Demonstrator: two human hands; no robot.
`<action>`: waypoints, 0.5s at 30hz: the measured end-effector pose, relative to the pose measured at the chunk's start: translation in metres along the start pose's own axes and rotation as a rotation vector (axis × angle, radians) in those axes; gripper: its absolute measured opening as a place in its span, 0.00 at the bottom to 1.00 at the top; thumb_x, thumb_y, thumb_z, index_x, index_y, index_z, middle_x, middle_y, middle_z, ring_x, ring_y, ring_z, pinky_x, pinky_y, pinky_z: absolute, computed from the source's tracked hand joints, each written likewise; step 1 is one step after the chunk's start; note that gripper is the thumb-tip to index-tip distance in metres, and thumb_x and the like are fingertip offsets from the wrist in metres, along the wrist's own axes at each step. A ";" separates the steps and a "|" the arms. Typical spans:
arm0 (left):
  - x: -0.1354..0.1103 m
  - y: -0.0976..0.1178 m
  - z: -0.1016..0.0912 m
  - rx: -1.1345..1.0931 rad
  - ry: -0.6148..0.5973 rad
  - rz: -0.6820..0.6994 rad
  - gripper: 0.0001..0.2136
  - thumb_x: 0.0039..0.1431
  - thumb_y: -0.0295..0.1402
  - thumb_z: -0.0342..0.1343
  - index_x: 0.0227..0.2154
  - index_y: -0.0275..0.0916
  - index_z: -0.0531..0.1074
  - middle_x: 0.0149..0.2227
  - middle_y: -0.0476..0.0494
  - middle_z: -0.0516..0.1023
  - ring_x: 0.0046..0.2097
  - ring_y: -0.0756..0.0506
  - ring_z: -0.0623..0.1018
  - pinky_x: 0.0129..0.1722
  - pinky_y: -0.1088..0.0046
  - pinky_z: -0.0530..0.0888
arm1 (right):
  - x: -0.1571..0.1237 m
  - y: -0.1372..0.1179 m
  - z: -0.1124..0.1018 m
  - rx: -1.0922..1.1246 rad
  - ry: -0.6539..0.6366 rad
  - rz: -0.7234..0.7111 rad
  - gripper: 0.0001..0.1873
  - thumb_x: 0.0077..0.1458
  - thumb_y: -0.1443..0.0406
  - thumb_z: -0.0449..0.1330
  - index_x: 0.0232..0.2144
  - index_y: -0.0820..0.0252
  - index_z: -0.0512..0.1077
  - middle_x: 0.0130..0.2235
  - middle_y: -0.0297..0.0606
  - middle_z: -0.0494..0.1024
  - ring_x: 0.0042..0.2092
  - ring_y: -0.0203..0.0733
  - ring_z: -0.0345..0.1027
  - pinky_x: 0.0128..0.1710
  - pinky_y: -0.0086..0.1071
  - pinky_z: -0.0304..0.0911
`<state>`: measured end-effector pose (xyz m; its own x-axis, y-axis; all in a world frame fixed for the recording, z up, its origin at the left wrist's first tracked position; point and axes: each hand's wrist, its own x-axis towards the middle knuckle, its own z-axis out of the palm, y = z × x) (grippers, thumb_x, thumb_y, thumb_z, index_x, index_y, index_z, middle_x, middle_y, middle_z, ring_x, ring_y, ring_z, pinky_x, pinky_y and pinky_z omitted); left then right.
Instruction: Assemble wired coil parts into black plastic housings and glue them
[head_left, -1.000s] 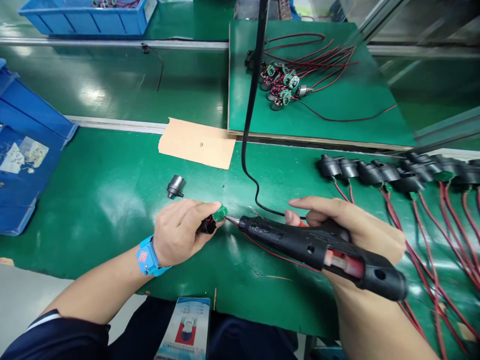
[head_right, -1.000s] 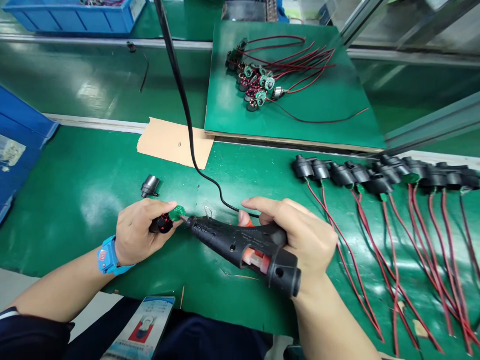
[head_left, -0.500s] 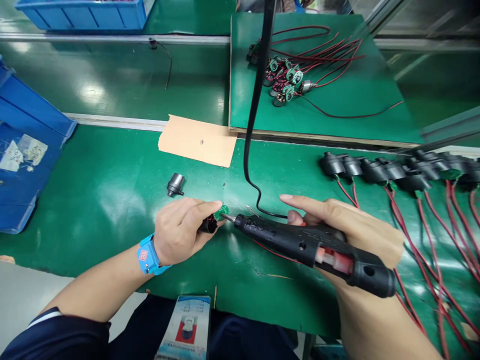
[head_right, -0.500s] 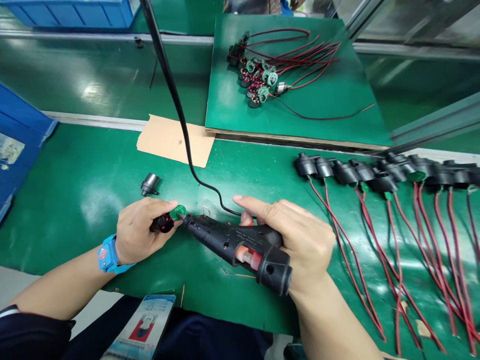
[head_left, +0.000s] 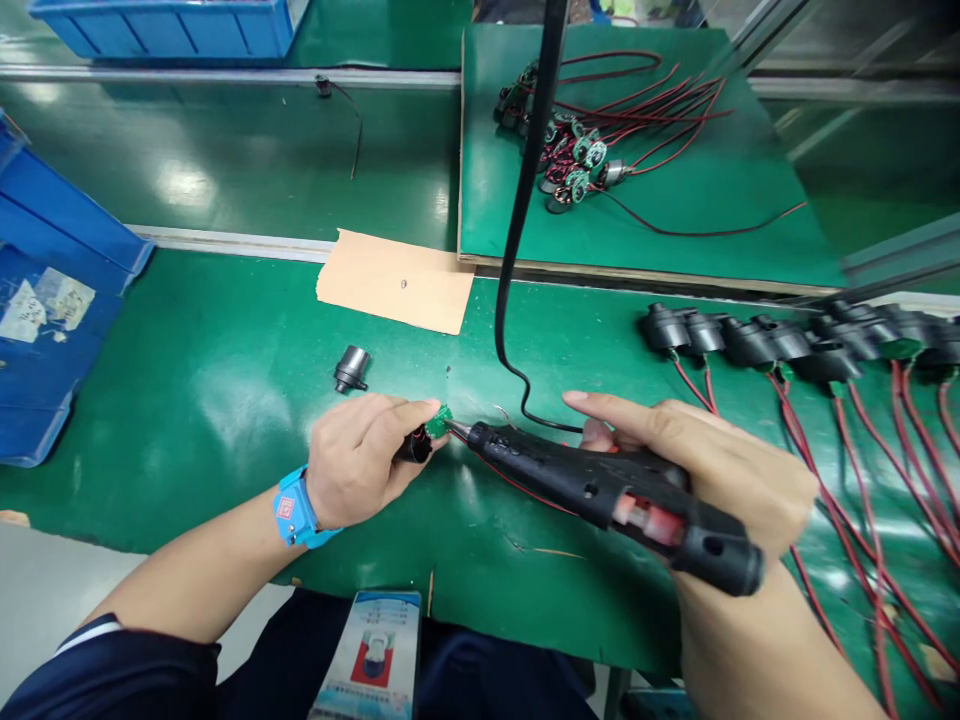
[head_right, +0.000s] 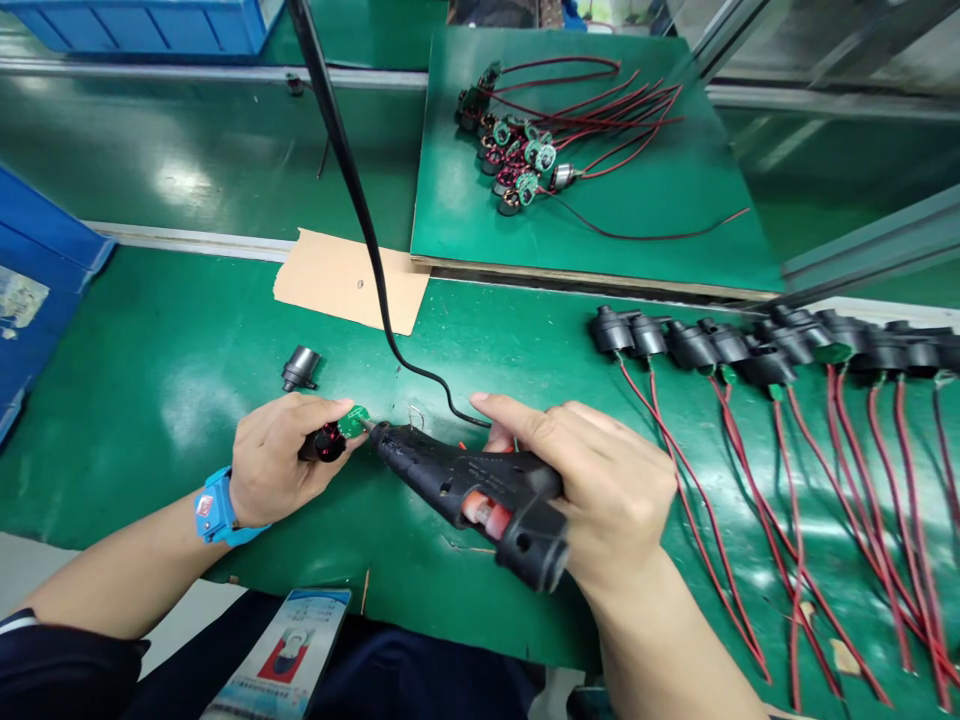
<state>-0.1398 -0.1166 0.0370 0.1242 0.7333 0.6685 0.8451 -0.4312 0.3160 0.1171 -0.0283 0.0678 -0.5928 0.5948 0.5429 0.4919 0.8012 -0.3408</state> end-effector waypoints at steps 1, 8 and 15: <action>0.000 0.000 0.000 0.001 0.001 -0.002 0.13 0.63 0.32 0.62 0.48 0.37 0.70 0.34 0.44 0.82 0.32 0.46 0.81 0.32 0.70 0.78 | -0.001 0.002 0.000 -0.057 0.018 -0.041 0.15 0.68 0.59 0.54 0.51 0.56 0.76 0.26 0.34 0.76 0.26 0.39 0.67 0.30 0.34 0.61; 0.000 0.005 -0.002 -0.043 0.025 -0.018 0.12 0.64 0.34 0.62 0.47 0.38 0.70 0.33 0.46 0.82 0.31 0.48 0.81 0.31 0.72 0.77 | 0.023 0.017 0.023 -0.371 0.014 -0.067 0.18 0.62 0.59 0.62 0.50 0.62 0.74 0.29 0.38 0.76 0.30 0.44 0.66 0.32 0.35 0.58; -0.004 0.002 0.000 -0.051 0.020 -0.051 0.12 0.64 0.36 0.60 0.48 0.40 0.70 0.33 0.46 0.82 0.32 0.47 0.81 0.32 0.71 0.78 | 0.076 0.035 0.084 -0.318 -0.413 0.050 0.27 0.68 0.57 0.49 0.64 0.62 0.64 0.46 0.53 0.75 0.46 0.59 0.65 0.43 0.47 0.60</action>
<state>-0.1380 -0.1201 0.0351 0.0705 0.7448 0.6635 0.8223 -0.4199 0.3841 0.0356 0.0499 0.0325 -0.7339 0.6596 0.1623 0.6575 0.7498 -0.0742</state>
